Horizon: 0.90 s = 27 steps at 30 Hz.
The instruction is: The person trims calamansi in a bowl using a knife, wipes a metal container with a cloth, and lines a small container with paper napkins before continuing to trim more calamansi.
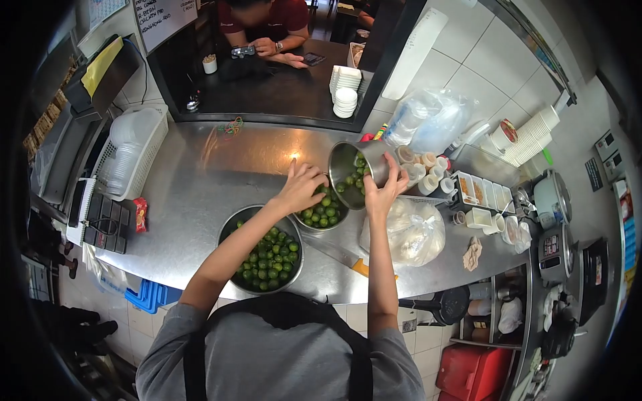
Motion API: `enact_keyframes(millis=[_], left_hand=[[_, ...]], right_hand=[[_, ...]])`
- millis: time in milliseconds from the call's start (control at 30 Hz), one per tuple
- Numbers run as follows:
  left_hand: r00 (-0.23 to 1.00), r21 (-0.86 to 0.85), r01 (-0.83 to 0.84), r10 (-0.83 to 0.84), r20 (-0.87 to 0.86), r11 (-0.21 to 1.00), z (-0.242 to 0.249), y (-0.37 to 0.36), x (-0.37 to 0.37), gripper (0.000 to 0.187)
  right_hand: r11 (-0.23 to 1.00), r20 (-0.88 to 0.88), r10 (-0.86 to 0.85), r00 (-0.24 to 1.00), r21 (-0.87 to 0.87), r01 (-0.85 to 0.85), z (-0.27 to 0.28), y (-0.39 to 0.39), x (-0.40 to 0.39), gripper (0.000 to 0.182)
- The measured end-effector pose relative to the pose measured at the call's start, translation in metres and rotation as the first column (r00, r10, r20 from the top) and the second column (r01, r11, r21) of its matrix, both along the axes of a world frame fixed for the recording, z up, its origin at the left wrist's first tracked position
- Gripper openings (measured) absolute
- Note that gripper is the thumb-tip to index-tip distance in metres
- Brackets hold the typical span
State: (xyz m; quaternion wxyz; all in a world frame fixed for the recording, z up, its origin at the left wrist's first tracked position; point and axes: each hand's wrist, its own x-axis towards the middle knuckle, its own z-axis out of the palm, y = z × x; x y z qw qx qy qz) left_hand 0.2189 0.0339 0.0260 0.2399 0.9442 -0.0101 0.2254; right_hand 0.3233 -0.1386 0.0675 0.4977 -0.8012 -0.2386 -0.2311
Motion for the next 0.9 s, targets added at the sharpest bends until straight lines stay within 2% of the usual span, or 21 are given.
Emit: enact_keyframes(millis=[33, 133, 167, 267, 300, 367, 433, 633, 767, 900], left_hand=[[0.998, 0.034, -0.023, 0.021, 0.058, 0.999, 0.0, 0.002, -0.003, 0.018], [0.99, -0.111, 0.005, 0.01, 0.142, 0.994, 0.018, -0.004, 0.017, 0.017], [0.96, -0.062, 0.053, -0.034, 0.279, 0.997, 0.027, -0.011, 0.025, 0.017], [0.968, 0.013, 0.128, -0.127, 0.216, 0.992, 0.044, -0.029, 0.053, 0.019], [0.979, 0.094, 0.107, -0.121, 0.161, 0.99, 0.042, -0.03, 0.06, 0.021], [0.994, 0.259, 0.08, -0.098, 0.056, 0.963, 0.035, -0.032, 0.074, 0.025], [0.994, 0.286, 0.109, -0.109, -0.018, 0.952, 0.032, -0.034, 0.081, 0.032], [0.994, 0.339, 0.067, -0.034, -0.101, 0.939, 0.026, -0.034, 0.083, 0.04], [0.973, 0.332, 0.12, -0.044, -0.225, 0.936, 0.028, -0.033, 0.082, 0.042], [0.979, 0.21, 0.149, -0.115, -0.167, 0.966, 0.015, -0.025, 0.081, 0.036]], right_hand=[[1.0, -0.014, 0.002, 1.0, 0.023, -0.002, -0.001, 0.0, 0.003, 0.059], [0.998, -0.062, 0.019, 0.998, 0.054, -0.016, 0.002, -0.001, 0.009, 0.059], [0.995, -0.093, 0.043, 0.995, 0.096, -0.034, -0.001, -0.002, 0.011, 0.059], [0.968, -0.222, 0.171, 0.96, 0.22, -0.122, 0.003, -0.005, 0.007, 0.058], [0.952, -0.265, 0.222, 0.938, 0.265, -0.151, 0.006, -0.005, 0.005, 0.058], [0.924, -0.26, 0.283, 0.923, 0.332, -0.189, 0.009, -0.005, 0.001, 0.055], [0.887, -0.261, 0.349, 0.9, 0.402, -0.227, 0.014, -0.003, -0.004, 0.055], [0.99, -0.136, 0.12, 0.983, 0.095, -0.108, 0.015, 0.005, -0.017, 0.056], [0.992, -0.061, 0.107, 0.992, 0.076, -0.102, 0.008, 0.009, -0.015, 0.059], [0.994, -0.018, 0.098, 0.995, 0.047, -0.097, 0.01, 0.013, -0.013, 0.063]])
